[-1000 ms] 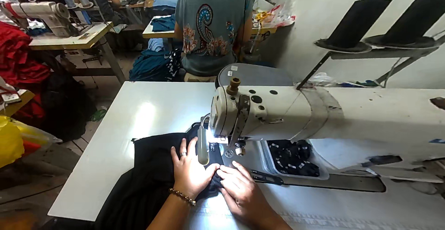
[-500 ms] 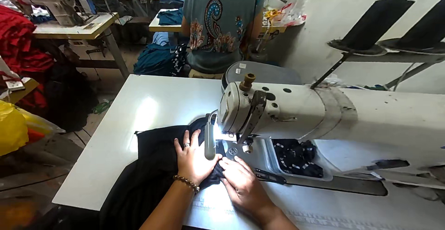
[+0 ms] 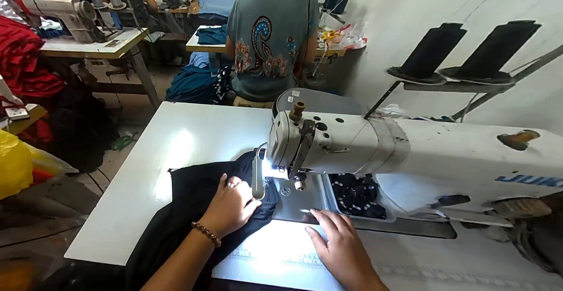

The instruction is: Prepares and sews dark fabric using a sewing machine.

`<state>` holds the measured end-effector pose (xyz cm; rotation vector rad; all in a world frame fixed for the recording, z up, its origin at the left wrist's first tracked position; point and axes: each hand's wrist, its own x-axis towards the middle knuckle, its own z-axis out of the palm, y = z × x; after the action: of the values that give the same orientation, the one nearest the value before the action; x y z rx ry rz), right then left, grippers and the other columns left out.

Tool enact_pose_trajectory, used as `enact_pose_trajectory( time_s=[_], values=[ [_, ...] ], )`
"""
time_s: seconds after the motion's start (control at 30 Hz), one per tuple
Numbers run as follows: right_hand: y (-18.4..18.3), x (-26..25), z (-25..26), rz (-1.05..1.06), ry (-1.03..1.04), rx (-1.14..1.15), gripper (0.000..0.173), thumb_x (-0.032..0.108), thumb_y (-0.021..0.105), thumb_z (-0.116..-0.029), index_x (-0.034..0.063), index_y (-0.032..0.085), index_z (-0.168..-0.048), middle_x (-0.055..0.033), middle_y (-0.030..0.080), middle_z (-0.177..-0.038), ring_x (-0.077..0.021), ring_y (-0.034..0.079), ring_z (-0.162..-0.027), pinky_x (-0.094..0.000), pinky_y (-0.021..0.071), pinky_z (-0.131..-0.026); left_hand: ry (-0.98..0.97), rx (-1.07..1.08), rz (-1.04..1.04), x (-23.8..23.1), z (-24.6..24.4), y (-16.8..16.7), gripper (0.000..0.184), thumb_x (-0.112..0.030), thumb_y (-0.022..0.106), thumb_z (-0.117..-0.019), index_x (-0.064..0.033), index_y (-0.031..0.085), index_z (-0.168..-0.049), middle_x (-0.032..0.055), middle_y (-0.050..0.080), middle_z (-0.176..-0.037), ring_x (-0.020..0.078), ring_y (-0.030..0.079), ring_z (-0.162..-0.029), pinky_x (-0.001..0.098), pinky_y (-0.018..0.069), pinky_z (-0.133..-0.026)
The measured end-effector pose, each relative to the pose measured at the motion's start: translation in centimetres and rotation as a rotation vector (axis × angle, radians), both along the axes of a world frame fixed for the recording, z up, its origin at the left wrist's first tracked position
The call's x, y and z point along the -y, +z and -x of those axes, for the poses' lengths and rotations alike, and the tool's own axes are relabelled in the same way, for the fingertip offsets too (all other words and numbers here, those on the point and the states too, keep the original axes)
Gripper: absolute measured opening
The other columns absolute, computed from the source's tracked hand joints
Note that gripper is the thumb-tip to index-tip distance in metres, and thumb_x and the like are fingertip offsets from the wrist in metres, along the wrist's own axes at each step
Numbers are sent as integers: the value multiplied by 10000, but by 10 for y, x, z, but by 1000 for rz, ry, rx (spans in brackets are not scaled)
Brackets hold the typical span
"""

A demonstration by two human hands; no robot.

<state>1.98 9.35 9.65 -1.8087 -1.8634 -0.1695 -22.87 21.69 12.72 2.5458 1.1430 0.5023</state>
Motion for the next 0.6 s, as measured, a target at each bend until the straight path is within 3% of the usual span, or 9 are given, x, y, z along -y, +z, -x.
enact_pose_trajectory(
  time_s=[0.07,0.17,0.27,0.37,0.47,0.53,0.6],
  values=[
    [1,0,-1,23,-17,-5,458,294,555,-933,10,713,-1256,-202,710,-1198,-433,670,-1076,-560,537,-937,22,-110,-67,-5,10,13,301,-364,638,-987,-92,745,-913,94,692,-920,319,637,-1105,593,360,-1140],
    [5,1,13,4,39,-35,445,314,543,-945,47,722,-1253,-208,660,-1315,-434,650,-1144,-579,521,-960,76,-277,17,-17,32,35,313,-378,586,-1026,-126,771,-1030,100,731,-959,325,656,-1071,576,415,-1054],
    [10,5,44,5,133,-147,368,290,583,-933,42,767,-1134,-131,744,-1098,-307,709,-998,-463,573,-885,80,-351,206,-28,53,57,373,-407,535,-1061,-128,776,-1005,69,747,-946,261,682,-992,567,396,-1048],
    [24,9,74,288,217,-461,342,258,610,-964,14,750,-1158,-73,741,-835,-163,689,-682,-342,591,-667,-41,-302,172,-31,61,59,425,-452,565,-1033,-112,771,-884,60,671,-993,267,592,-1106,590,355,-1053],
    [43,2,86,698,294,-785,372,247,607,-1004,-5,678,-1267,-82,723,-836,-125,665,-660,-303,575,-653,-273,-61,-14,-25,56,51,403,-397,587,-990,-134,743,-728,2,695,-1069,235,565,-1209,529,430,-1019],
    [50,-2,88,914,344,-919,362,241,591,-1024,2,636,-1292,-63,711,-853,-102,659,-651,-283,572,-626,-392,-10,45,-20,50,58,403,-324,554,-979,-118,677,-655,-11,662,-875,170,603,-1014,425,478,-886],
    [53,-4,91,1050,379,-998,356,239,580,-1036,17,608,-1313,-60,714,-901,-106,673,-680,-288,581,-639,-386,-120,302,-20,49,74,485,-338,488,-1044,-53,618,-673,32,559,-677,151,566,-712,372,450,-660]
  ],
)
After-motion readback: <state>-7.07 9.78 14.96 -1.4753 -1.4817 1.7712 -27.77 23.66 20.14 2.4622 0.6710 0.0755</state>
